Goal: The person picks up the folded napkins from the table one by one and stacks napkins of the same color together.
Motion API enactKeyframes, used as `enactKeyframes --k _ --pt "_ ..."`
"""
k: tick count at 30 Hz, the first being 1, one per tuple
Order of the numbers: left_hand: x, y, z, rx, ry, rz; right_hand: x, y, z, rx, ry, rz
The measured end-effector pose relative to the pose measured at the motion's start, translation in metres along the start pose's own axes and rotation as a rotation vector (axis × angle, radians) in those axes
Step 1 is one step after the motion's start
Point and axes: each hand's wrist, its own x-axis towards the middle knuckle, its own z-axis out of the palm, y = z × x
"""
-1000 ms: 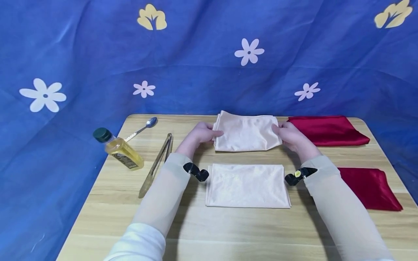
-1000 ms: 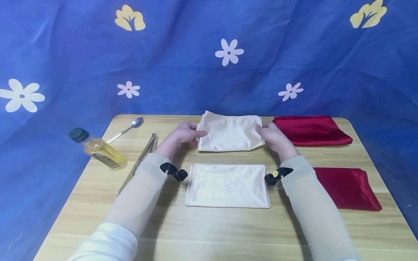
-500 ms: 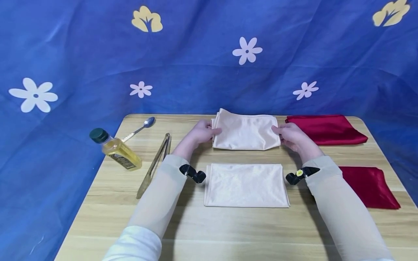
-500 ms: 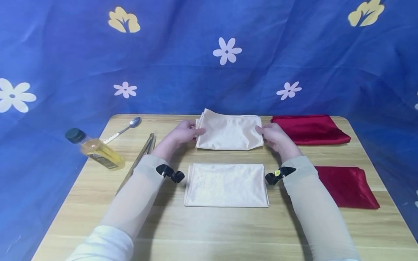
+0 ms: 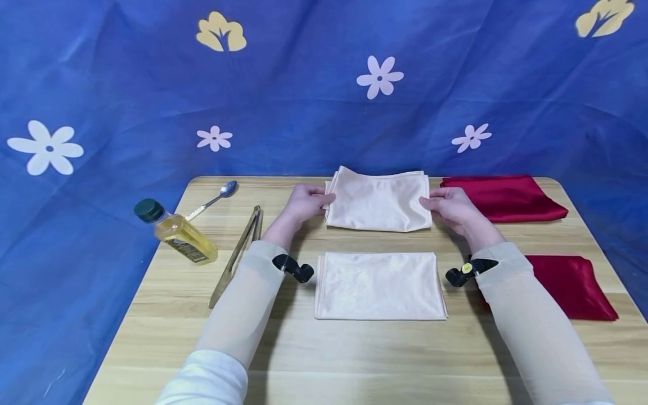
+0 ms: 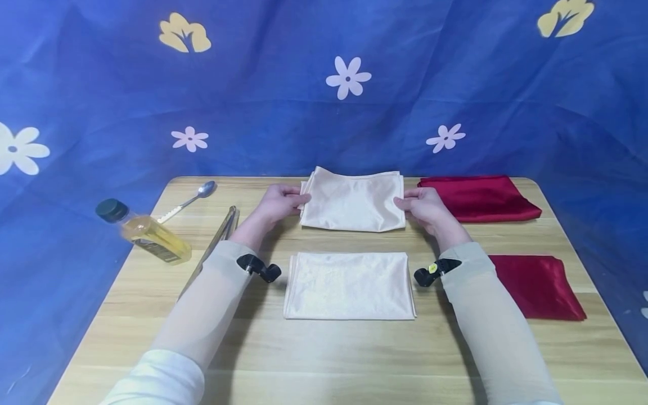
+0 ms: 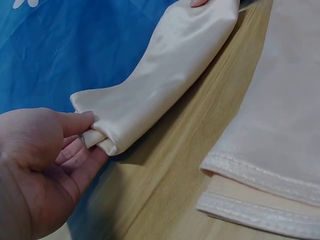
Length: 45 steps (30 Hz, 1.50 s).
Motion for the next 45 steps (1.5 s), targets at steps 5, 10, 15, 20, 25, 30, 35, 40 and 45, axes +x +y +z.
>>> enactKeyframes --k 5,10,15,20,25,30,35,40,45 --pt "-0.002 -0.001 -0.002 -0.002 0.01 0.004 0.0 0.0 0.0 -0.033 0.025 -0.041" --pt "-0.004 0.0 -0.002 -0.001 0.015 0.0 -0.002 0.0 -0.001 -0.053 0.041 -0.046" --pt "-0.005 0.001 -0.002 -0.01 0.002 -0.002 -0.006 -0.002 -0.003 -0.086 0.049 -0.048" --pt "-0.008 0.001 -0.003 -0.012 -0.009 -0.001 -0.013 -0.004 -0.005 -0.094 0.049 -0.047" --pt "-0.012 0.002 -0.005 0.007 -0.02 0.003 -0.019 -0.006 -0.007 -0.087 0.041 -0.056" --pt "-0.017 0.005 -0.006 0.006 -0.023 0.012 -0.024 -0.01 -0.008 -0.065 0.035 -0.078" --pt "-0.022 0.011 -0.007 0.001 -0.026 0.015 -0.03 -0.016 -0.008 -0.048 0.013 -0.089" --pt "-0.028 0.015 -0.008 -0.018 -0.037 0.021 -0.036 -0.021 -0.008 -0.048 0.013 -0.093" --pt "-0.035 0.02 -0.01 -0.031 -0.05 0.031 -0.044 -0.025 -0.007 -0.048 0.021 -0.097"
